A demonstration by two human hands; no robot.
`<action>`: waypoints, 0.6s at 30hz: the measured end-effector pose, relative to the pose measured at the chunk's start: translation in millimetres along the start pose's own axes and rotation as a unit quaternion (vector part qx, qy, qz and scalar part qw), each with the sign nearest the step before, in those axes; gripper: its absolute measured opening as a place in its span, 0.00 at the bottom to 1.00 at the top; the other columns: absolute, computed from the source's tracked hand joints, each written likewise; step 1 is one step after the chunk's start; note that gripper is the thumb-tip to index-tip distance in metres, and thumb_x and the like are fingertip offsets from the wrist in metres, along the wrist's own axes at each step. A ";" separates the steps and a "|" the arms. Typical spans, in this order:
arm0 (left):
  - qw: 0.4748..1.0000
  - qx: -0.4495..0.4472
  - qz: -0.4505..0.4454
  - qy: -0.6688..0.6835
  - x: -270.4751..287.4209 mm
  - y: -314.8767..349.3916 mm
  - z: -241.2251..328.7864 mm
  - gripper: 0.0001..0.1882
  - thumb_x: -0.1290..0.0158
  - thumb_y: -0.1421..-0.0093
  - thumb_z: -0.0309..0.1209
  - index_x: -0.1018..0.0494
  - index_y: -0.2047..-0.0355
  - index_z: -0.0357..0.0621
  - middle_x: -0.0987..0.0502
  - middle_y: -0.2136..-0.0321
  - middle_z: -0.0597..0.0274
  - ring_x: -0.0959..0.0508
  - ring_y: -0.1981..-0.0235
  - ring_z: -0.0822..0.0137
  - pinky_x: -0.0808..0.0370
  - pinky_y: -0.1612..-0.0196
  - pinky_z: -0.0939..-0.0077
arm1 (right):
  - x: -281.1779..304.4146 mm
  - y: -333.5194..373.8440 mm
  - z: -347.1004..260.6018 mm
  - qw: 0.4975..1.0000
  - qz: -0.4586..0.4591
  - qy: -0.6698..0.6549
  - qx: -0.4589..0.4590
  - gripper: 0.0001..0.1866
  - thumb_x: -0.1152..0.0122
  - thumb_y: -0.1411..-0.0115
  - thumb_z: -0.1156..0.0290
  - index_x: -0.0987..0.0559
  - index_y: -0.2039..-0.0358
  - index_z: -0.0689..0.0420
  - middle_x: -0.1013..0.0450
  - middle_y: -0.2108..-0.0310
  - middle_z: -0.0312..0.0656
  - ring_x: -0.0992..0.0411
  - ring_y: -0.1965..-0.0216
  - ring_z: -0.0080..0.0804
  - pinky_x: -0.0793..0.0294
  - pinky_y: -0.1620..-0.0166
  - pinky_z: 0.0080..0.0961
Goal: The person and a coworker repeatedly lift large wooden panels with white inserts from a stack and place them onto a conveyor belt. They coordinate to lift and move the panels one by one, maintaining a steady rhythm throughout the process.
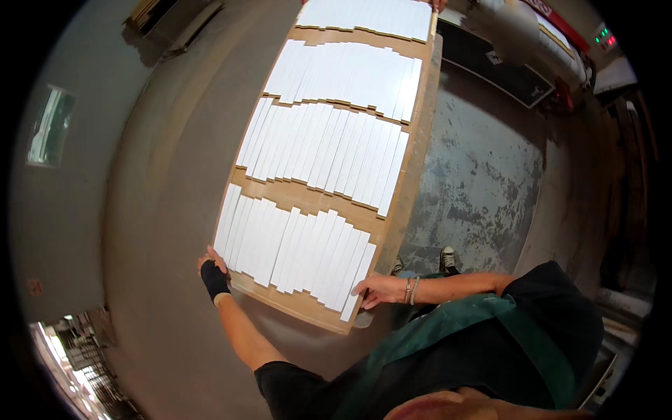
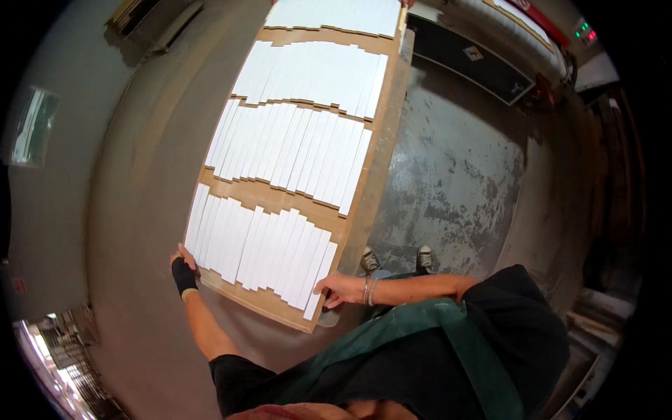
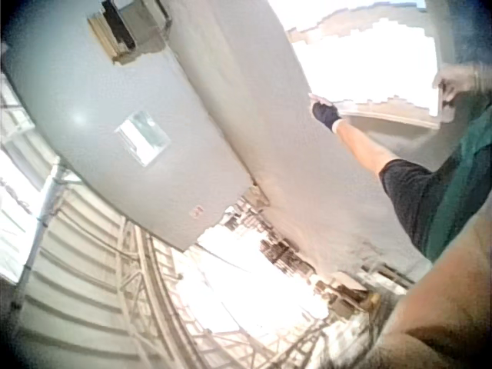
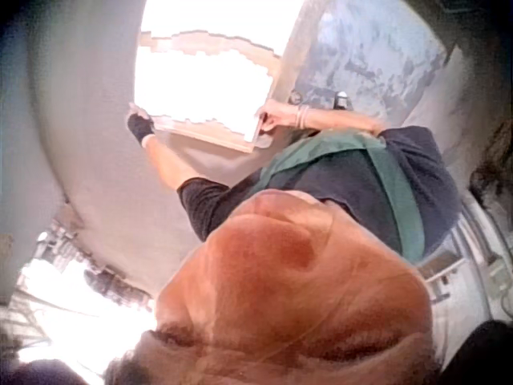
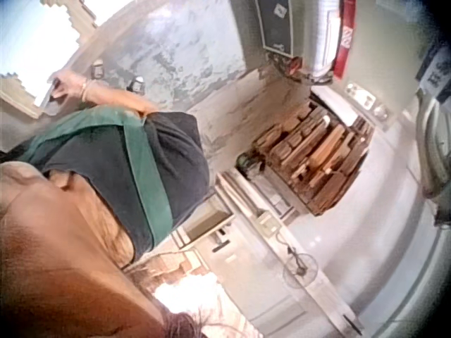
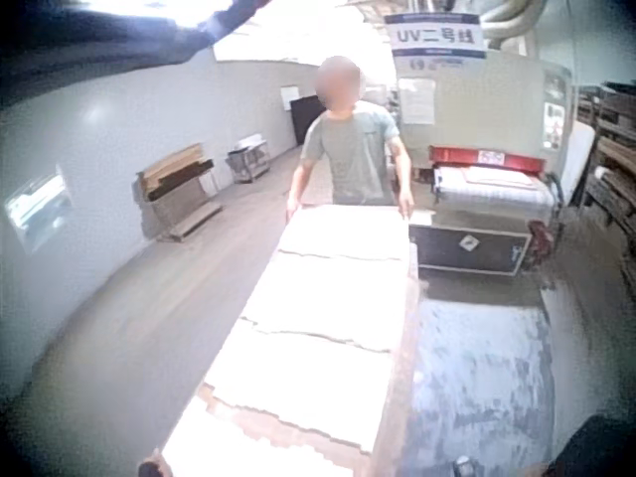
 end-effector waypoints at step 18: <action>0.942 -0.197 -0.028 0.268 -6.3 -28.0 3.7 0.30 0.61 0.35 0.45 0.35 0.86 0.33 0.32 0.91 0.57 0.30 0.87 0.65 0.35 0.82 0.71 | 18.7 48.6 -25.7 0.974 0.108 -0.071 0.187 0.15 0.38 0.46 0.59 0.26 0.70 0.59 0.34 0.76 0.34 0.35 0.76 0.21 0.30 0.70 0.24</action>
Point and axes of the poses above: each hand's wrist, its own y-axis away from the middle knuckle, its own x-axis out of the back of the hand, z = x × y, the point moved 6 cm from there along -y, towards the middle knuckle
